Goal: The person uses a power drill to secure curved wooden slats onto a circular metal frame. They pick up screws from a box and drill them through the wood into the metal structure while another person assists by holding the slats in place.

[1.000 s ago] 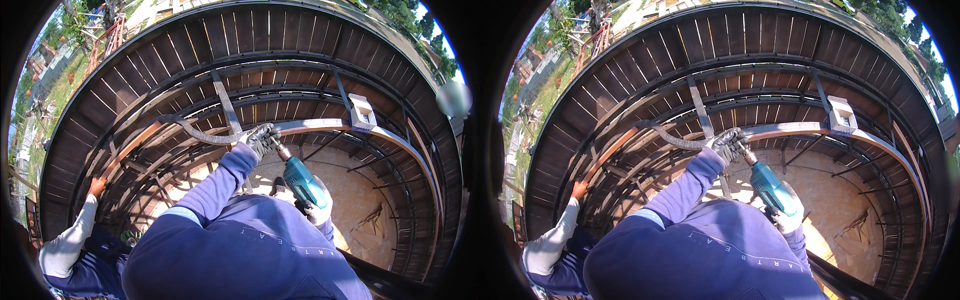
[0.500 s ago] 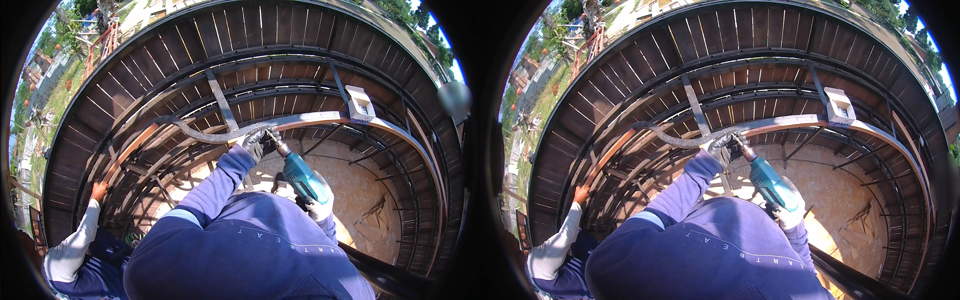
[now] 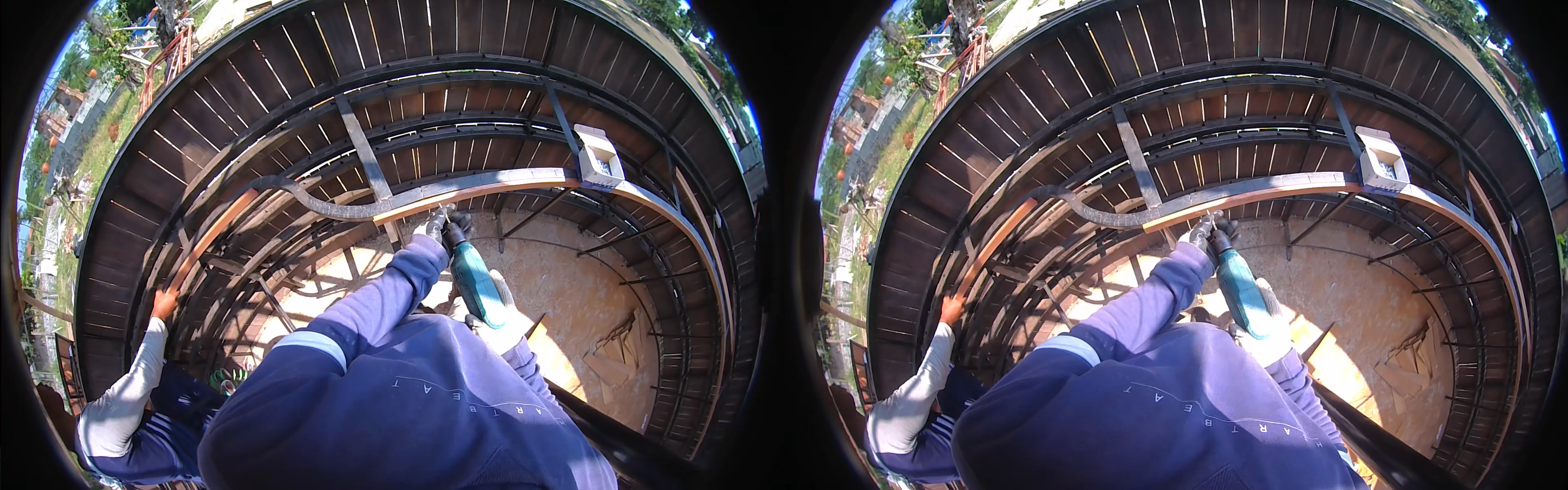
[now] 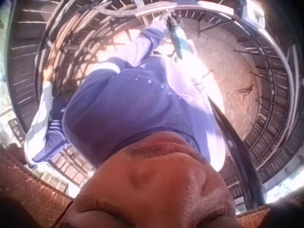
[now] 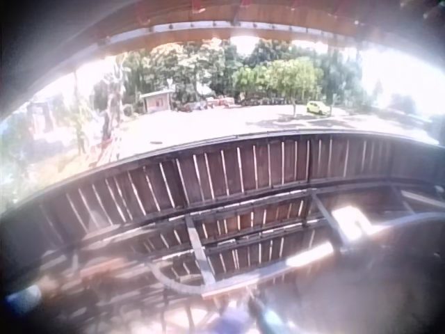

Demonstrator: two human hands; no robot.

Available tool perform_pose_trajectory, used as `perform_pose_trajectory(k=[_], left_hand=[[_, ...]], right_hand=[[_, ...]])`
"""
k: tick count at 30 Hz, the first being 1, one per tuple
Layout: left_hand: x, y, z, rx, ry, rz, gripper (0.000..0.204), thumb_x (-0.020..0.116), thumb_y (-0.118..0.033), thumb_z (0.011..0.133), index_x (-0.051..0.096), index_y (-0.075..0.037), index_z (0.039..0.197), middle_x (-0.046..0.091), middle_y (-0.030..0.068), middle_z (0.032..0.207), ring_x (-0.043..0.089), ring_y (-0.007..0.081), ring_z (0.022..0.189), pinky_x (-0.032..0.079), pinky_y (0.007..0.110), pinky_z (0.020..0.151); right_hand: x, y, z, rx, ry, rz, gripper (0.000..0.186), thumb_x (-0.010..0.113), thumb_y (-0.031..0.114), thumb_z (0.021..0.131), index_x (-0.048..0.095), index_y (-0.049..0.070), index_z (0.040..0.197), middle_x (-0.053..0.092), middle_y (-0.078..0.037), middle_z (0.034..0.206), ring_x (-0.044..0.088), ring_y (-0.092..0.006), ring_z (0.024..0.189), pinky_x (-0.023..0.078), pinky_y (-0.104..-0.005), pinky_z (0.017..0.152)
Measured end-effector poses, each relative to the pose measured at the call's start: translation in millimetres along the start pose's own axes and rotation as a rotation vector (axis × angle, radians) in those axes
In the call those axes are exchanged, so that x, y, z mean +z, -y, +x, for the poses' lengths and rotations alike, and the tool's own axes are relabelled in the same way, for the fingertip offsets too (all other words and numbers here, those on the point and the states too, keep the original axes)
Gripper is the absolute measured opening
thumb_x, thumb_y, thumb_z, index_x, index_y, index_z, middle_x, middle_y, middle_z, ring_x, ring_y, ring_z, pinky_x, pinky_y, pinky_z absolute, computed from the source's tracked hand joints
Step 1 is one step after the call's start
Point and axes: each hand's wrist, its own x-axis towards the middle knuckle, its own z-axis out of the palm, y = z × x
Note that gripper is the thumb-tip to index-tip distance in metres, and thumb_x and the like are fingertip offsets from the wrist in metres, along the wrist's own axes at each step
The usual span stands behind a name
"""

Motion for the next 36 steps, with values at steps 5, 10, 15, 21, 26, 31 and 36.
perform_pose_trajectory(k=[5,10,15,21,26,31,36], left_hand=[[-28,0,20,-0.013,-0.109,0.102,0.023,0.063,-0.017,0.1,0.062,-0.004,0.118,0.069,0.0159,0.096,0.07,0.035,0.095,0.06,0.057,0.09],[-45,-8,18,0.067,-0.079,0.132,0.024,0.065,-0.015,0.099,0.062,-0.003,0.119,0.068,0.0175,0.096,0.07,0.0367,0.094,0.06,0.056,0.089],[-27,-12,12,0.076,-0.079,0.159,0.024,0.063,-0.016,0.1,0.062,-0.001,0.119,0.067,0.0167,0.096,0.07,0.0376,0.092,0.061,0.055,0.089],[-30,-15,29,0.06,-0.105,0.18,0.021,0.064,-0.016,0.099,0.063,-0.002,0.114,0.066,0.0157,0.094,0.071,0.0367,0.092,0.061,0.053,0.088],[-33,-24,38,0.052,-0.147,0.205,0.021,0.063,-0.016,0.099,0.063,-0.002,0.114,0.067,0.0168,0.1,0.07,0.0364,0.096,0.061,0.052,0.089],[-38,-14,12,0.013,-0.012,0.139,0.042,0.057,-0.04,0.102,0.059,-0.003,0.122,0.067,0.0171,0.113,0.066,0.0345,0.11,0.053,0.053,0.101],[-86,32,-31,-0.041,0.193,0.387,0.051,0.075,-0.045,0.089,0.06,-0.008,0.121,0.069,0.0118,0.11,0.067,0.0276,0.105,0.055,0.048,0.097]], right_hand=[[-39,-65,9,0.269,-0.168,0.59,0.043,0.06,0.027,0.101,0.051,0.007,0.138,0.065,-0.013,0.117,0.069,-0.0239,0.092,0.059,-0.0343,0.064],[-5,-45,20,0.376,-0.431,0.414,0.03,0.062,0.033,0.101,0.061,0.01,0.12,0.069,-0.007,0.091,0.067,-0.018,0.072,0.056,-0.0303,0.056],[-20,-42,32,0.573,-0.329,0.616,0.028,0.059,0.038,0.102,0.064,0.011,0.109,0.068,-0.007,0.078,0.063,-0.0181,0.059,0.052,-0.0303,0.048],[-61,-95,36,0.457,-0.492,0.281,0.038,0.055,0.045,0.103,0.062,0.008,0.11,0.068,-0.011,0.07,0.062,-0.0239,0.047,0.051,-0.033,0.039],[5,-19,25,0.173,-0.02,-0.22,0.08,0.084,0.026,0.078,0.044,0.004,0.144,0.061,-0.01,0.123,0.061,-0.0188,0.108,0.052,-0.0307,0.089],[-8,-38,39,0.422,-0.143,-0.041,0.065,0.078,0.022,0.083,0.048,0.006,0.138,0.063,-0.01,0.12,0.063,-0.0211,0.103,0.054,-0.0336,0.084],[13,-24,43,0.39,0.036,0.569,0.07,0.08,0.019,0.077,0.047,0.004,0.138,0.062,-0.013,0.123,0.063,-0.0263,0.109,0.053,-0.037,0.091]])
